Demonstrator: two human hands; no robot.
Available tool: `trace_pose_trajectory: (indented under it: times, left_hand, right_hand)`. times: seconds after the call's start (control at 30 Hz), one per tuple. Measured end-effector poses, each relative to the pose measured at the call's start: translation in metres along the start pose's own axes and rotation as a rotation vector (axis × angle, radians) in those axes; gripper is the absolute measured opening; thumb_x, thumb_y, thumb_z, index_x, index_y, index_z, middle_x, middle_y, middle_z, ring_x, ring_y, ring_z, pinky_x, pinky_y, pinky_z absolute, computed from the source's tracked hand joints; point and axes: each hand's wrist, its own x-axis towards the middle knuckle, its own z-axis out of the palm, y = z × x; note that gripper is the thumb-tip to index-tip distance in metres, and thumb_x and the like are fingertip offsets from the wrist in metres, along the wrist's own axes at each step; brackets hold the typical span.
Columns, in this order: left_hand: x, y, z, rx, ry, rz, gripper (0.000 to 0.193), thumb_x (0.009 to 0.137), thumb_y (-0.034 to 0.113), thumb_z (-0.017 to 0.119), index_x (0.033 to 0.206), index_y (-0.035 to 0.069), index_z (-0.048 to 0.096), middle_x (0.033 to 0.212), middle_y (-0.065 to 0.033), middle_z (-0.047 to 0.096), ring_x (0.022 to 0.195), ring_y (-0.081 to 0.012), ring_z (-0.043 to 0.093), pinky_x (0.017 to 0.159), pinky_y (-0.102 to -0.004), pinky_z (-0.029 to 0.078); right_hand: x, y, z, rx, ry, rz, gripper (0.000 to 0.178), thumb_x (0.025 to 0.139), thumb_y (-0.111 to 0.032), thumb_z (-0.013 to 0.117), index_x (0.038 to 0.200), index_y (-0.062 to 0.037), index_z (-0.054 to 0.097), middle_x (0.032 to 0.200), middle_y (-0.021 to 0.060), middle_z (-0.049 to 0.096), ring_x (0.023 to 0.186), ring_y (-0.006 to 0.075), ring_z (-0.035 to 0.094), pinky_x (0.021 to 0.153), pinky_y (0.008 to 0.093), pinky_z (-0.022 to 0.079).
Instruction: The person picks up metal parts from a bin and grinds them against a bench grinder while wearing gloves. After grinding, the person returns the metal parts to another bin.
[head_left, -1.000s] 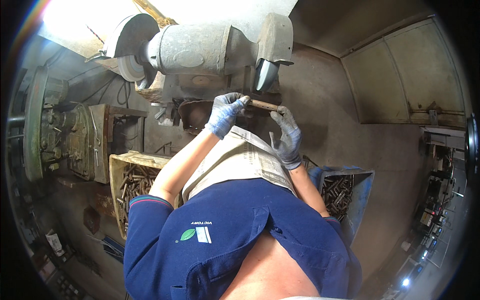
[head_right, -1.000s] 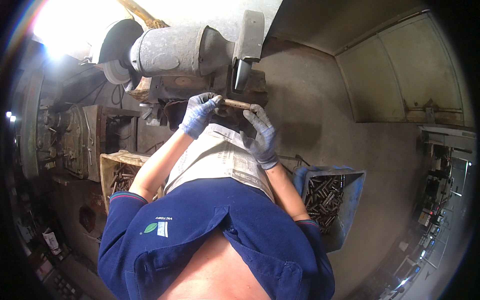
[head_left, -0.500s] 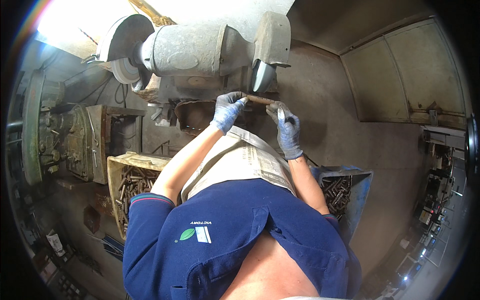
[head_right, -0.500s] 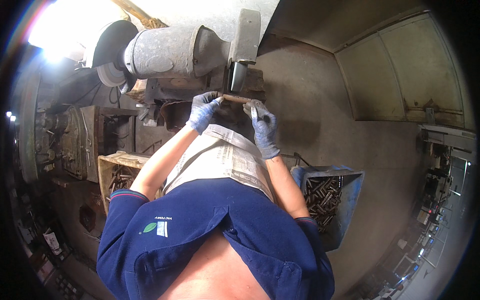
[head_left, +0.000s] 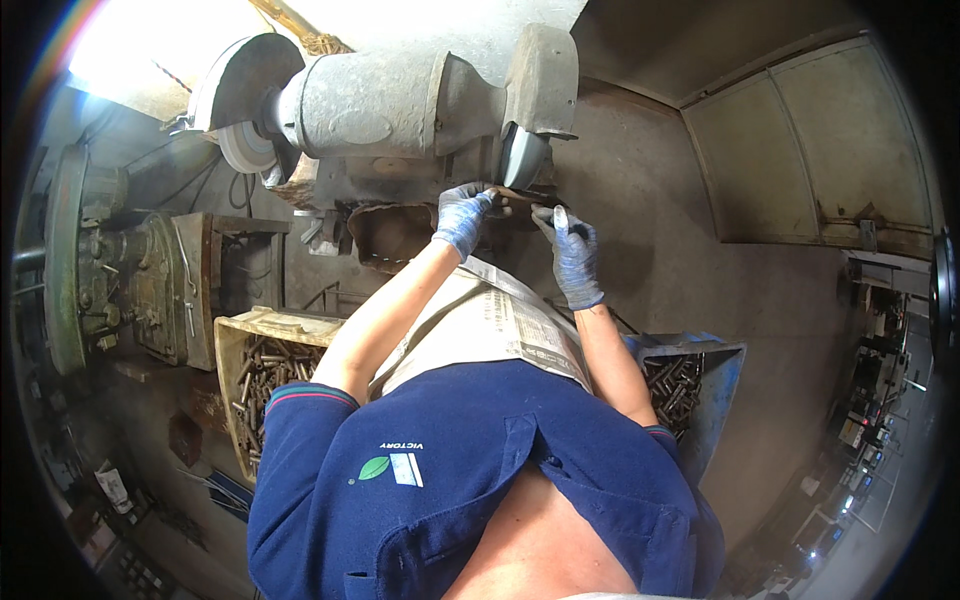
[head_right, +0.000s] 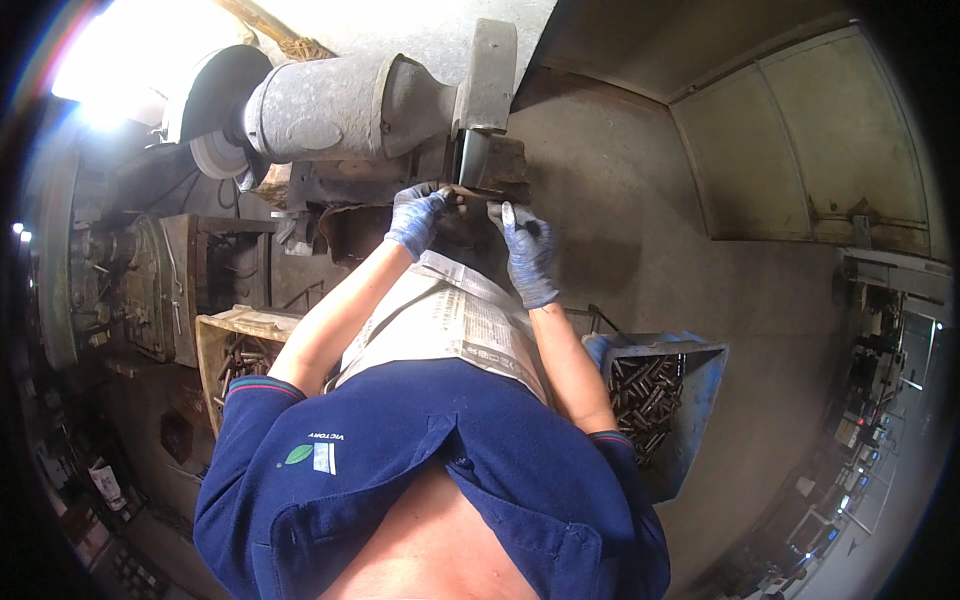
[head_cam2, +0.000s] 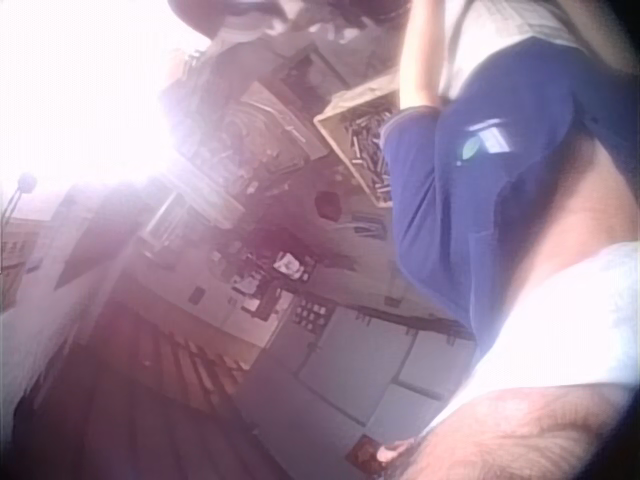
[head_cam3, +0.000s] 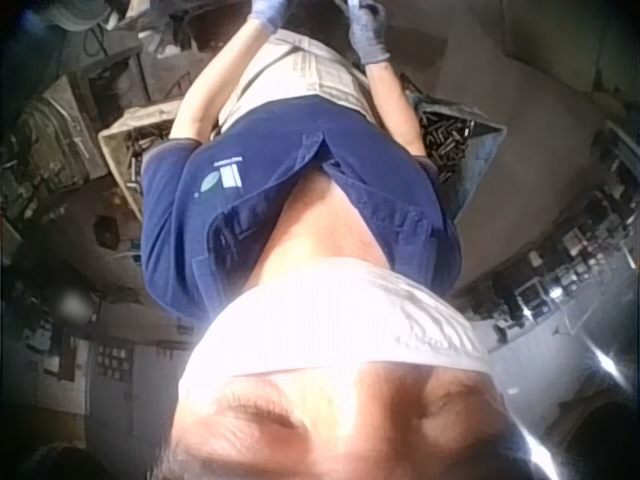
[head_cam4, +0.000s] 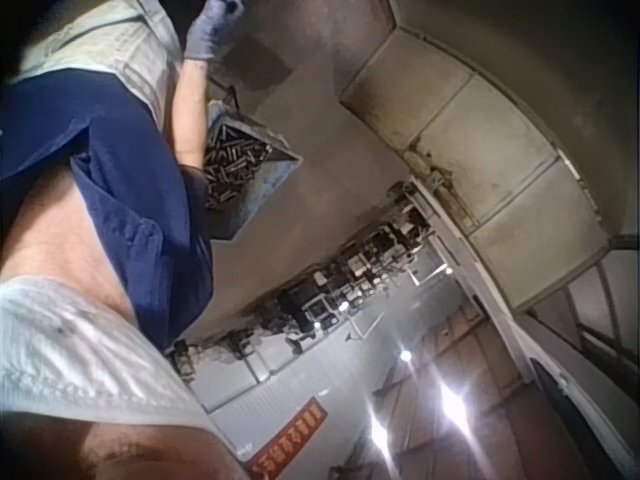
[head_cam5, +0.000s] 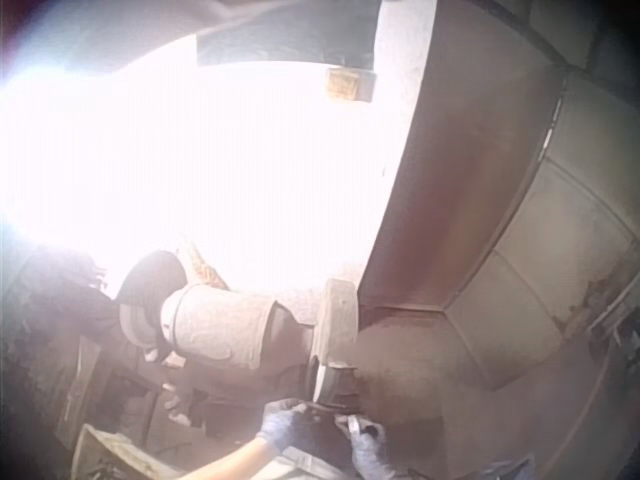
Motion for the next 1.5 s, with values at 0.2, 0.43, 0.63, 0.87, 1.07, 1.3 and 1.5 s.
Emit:
trace_pose_trajectory:
  times: [0.2,0.43,0.63,0.87,1.07,1.3,1.5]
  left_hand:
    - [0.001,0.011,-0.015,0.033,0.057,-0.006,0.006,0.085,0.001,0.056,0.082,0.0,0.061,0.072,-0.0109,0.065,0.059,-0.0178,0.063,0.051,-0.0273,0.053]
    - [-0.001,0.021,-0.027,-0.034,0.074,-0.014,0.005,0.085,0.0,0.056,0.084,-0.003,0.06,0.076,-0.0113,0.064,0.063,-0.0195,0.064,0.056,-0.0289,0.055]
    - [-0.002,0.024,-0.043,0.081,0.016,0.136,0.007,0.087,0.007,0.057,0.09,0.0,0.058,0.079,-0.0095,0.064,0.068,-0.0176,0.065,0.056,-0.0265,0.053]
    - [-0.041,0.042,-0.051,0.115,-0.189,0.246,0.012,0.086,0.009,0.059,0.094,0.0,0.058,0.08,-0.0106,0.065,0.072,-0.0181,0.066,0.06,-0.0253,0.053]
    - [-0.057,0.054,-0.038,0.012,-0.253,0.089,0.022,0.085,0.021,0.062,0.088,-0.001,0.059,0.076,-0.0106,0.064,0.064,-0.0173,0.063,0.06,-0.0295,0.054]
    - [-0.053,0.05,-0.022,0.264,-0.217,0.221,0.012,0.084,0.011,0.063,0.087,0.0,0.064,0.074,-0.0019,0.063,0.063,-0.0045,0.054,0.056,-0.019,0.044]
    - [-0.038,0.032,-0.025,0.331,-0.201,0.223,0.012,0.084,0.008,0.062,0.092,-0.001,0.062,0.078,-0.0031,0.063,0.067,-0.0071,0.057,0.061,-0.02,0.046]
  right_hand:
    - [0.003,0.007,0.019,0.13,-0.016,0.032,0.027,0.092,-0.02,0.053,0.089,0.0046,0.064,0.094,0.0146,0.064,0.095,0.0239,0.06,0.089,0.0375,0.048]
    - [0.008,0.016,0.032,0.187,-0.026,0.06,0.02,0.09,-0.015,0.056,0.092,0.0017,0.066,0.092,0.0098,0.066,0.084,0.015,0.061,0.082,0.0282,0.05]
    - [0.004,0.003,0.05,0.226,-0.085,0.045,0.029,0.093,-0.02,0.05,0.092,0.0058,0.064,0.104,0.015,0.059,0.102,0.0244,0.056,0.092,0.0358,0.047]
    - [-0.021,-0.022,0.039,-0.477,-0.202,-0.492,0.023,0.087,-0.005,0.052,0.105,0.0049,0.061,0.115,0.018,0.054,0.109,0.0259,0.053,0.092,0.0317,0.044]
    - [-0.039,-0.057,0.035,-0.616,-0.259,-0.693,0.036,0.076,-0.015,0.067,0.107,0.002,0.061,0.115,0.0188,0.055,0.11,0.029,0.053,0.092,0.0347,0.043]
    - [-0.04,-0.04,0.024,-0.532,-0.15,-0.526,0.03,0.077,-0.004,0.061,0.107,0.0009,0.062,0.117,0.0177,0.055,0.114,0.0268,0.051,0.093,0.0338,0.042]
    - [-0.033,-0.014,0.017,-0.407,-0.013,-0.38,0.024,0.079,-0.002,0.062,0.102,-0.0015,0.066,0.114,0.015,0.059,0.113,0.026,0.053,0.095,0.0327,0.041]
